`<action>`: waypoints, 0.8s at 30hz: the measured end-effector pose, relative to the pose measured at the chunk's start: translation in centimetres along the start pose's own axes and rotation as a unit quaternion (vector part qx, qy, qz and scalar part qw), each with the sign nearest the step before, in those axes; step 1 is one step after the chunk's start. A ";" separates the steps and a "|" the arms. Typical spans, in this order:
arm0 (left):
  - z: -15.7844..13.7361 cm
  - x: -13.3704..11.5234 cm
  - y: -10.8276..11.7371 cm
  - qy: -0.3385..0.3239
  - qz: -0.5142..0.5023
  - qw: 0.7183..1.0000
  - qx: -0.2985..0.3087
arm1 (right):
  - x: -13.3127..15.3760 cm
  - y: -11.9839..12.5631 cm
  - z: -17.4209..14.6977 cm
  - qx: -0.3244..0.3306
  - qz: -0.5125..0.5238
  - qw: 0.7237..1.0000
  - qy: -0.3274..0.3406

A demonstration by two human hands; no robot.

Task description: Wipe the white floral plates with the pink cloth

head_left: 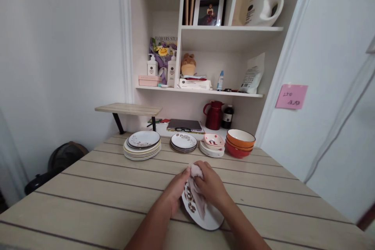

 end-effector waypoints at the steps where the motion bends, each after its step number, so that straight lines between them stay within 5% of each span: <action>1: 0.0 0.0 0.0 -0.004 0.008 1.000 0.002 | -0.1 0.1 0.0 -0.004 -0.009 1.000 -0.009; 8: 0.0 0.1 0.2 -0.019 0.063 0.998 -0.013 | -0.2 0.5 0.0 0.026 -0.062 0.995 -0.079; 17: 0.0 0.1 0.1 -0.028 0.068 0.997 0.004 | 0.9 0.3 -0.3 0.040 0.048 0.998 0.014; 24: 0.2 0.2 0.2 -0.040 0.078 0.996 0.004 | 0.7 0.4 0.0 -0.032 0.070 0.995 0.064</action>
Point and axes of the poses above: each hand's wrist, its own z-axis towards the middle knuckle, its own y-axis out of the back of the hand, x = y × z, the point moved 4 cm from there along z, towards the middle knuckle, and after that the axes turned 5 degrees about -x, right-handed, at the moved point
